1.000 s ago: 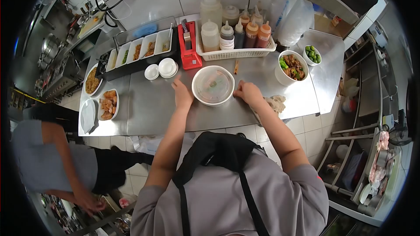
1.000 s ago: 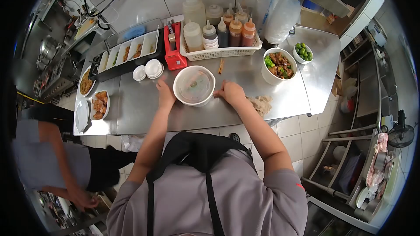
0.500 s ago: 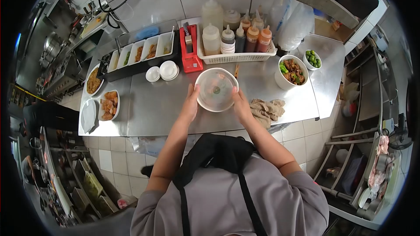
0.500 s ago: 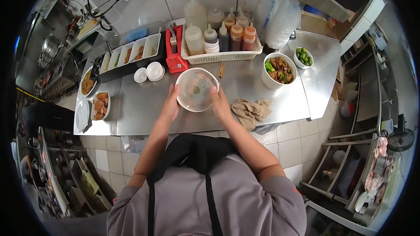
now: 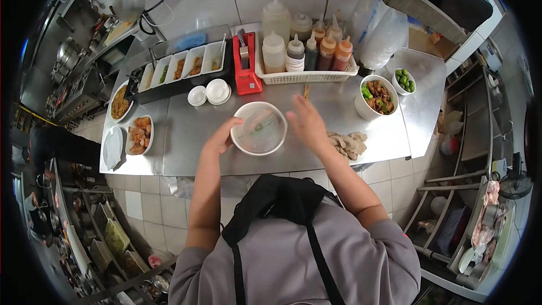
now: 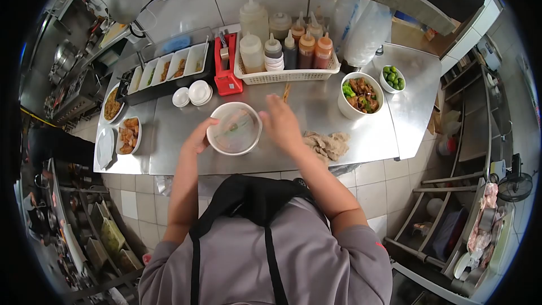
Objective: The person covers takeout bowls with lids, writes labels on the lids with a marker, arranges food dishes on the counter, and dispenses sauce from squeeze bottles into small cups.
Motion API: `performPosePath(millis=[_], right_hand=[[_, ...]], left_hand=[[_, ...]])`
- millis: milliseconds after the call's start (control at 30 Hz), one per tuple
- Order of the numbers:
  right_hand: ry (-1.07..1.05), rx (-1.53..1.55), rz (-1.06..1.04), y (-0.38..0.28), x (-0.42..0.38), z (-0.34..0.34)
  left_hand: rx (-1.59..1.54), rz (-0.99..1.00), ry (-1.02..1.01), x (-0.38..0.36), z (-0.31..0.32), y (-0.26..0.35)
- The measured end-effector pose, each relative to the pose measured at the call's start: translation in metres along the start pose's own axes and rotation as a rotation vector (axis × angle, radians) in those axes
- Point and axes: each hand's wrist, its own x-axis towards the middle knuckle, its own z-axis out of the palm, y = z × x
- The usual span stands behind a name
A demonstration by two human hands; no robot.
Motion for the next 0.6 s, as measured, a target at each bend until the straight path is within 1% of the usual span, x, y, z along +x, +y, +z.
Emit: performPosePath(millis=[33,100,167,200,300,367,400,467,500,533,600], right_hand=[[-0.002,-0.119,-0.181,-0.014,0.005,0.009],[-0.247,-0.174,-0.419,-0.056,0.017,0.014],[-0.334,-0.087,-0.489,-0.064,0.007,0.047],[-0.356,-0.098,-0.49,-0.059,0.006,0.054],[-0.394,-0.15,-0.489,-0.049,0.014,0.054],[-0.396,-0.198,-0.489,-0.04,0.021,0.043],[-0.355,-0.168,-0.452,-0.037,0.028,0.042],[-0.285,-0.099,-0.384,-0.028,0.049,0.05],[-0.179,-0.01,-0.376,-0.023,0.07,0.06],[-0.075,0.081,-0.366,-0.018,0.098,0.07],[0.031,0.159,-0.256,-0.018,0.143,0.079]], left_hand=[[-0.034,0.016,-0.01,-0.004,0.003,0.004],[-0.101,0.04,-0.03,-0.017,0.01,0.011],[-0.049,0.161,-0.042,-0.009,0.0,0.001],[-0.024,0.221,-0.053,-0.004,-0.007,-0.005],[-0.084,0.125,-0.051,-0.016,-0.01,0.006],[0.03,0.071,0.065,-0.029,-0.007,0.015],[0.082,0.046,0.129,-0.033,-0.007,0.018],[0.364,0.137,0.128,-0.03,-0.01,0.019],[0.505,0.175,0.132,-0.03,-0.011,0.016],[0.707,0.294,0.306,-0.029,-0.007,0.009],[1.115,0.523,0.664,-0.028,0.016,-0.008]])
